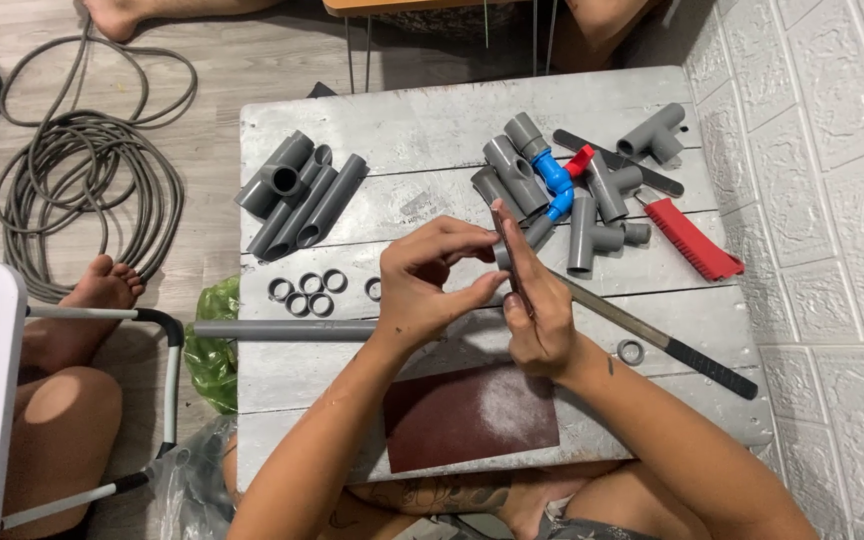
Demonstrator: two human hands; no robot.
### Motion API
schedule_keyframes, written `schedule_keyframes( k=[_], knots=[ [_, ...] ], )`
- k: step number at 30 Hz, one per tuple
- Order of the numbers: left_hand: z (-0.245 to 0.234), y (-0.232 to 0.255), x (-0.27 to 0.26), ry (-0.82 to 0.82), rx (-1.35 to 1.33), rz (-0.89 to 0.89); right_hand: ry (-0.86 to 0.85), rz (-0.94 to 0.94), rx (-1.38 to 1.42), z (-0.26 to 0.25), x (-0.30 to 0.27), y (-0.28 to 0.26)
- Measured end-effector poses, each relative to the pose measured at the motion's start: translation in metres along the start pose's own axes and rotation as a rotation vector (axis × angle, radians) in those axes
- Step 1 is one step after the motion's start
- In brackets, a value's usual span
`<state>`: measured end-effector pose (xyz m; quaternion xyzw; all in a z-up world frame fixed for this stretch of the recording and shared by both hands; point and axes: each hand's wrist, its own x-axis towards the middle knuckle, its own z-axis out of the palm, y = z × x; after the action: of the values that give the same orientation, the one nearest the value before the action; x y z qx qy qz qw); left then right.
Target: Sanding the edges of small PVC rings and pipe fittings using sandpaper on a flat surface to deburr them.
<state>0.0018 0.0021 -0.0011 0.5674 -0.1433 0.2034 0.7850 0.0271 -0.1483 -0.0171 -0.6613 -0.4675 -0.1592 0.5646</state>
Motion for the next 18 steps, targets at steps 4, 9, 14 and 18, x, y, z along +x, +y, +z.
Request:
schedule_keyframes(
  k=[4, 9, 14, 18],
  knots=[
    [-0.002, 0.001, 0.002, 0.039, 0.048, 0.008, 0.003, -0.020, 0.000, 0.002, 0.002, -0.004],
    [0.000, 0.002, 0.000, 0.032, 0.119, 0.008, 0.036, -0.005, -0.033, 0.005, 0.003, -0.004],
    [-0.001, 0.005, 0.001, 0.036, 0.171, 0.008, 0.014, -0.013, -0.064, 0.004, 0.006, -0.005],
    [0.001, 0.004, 0.002, 0.080, 0.112, -0.011, -0.041, 0.001, -0.053, 0.003, 0.008, -0.013]
  ],
)
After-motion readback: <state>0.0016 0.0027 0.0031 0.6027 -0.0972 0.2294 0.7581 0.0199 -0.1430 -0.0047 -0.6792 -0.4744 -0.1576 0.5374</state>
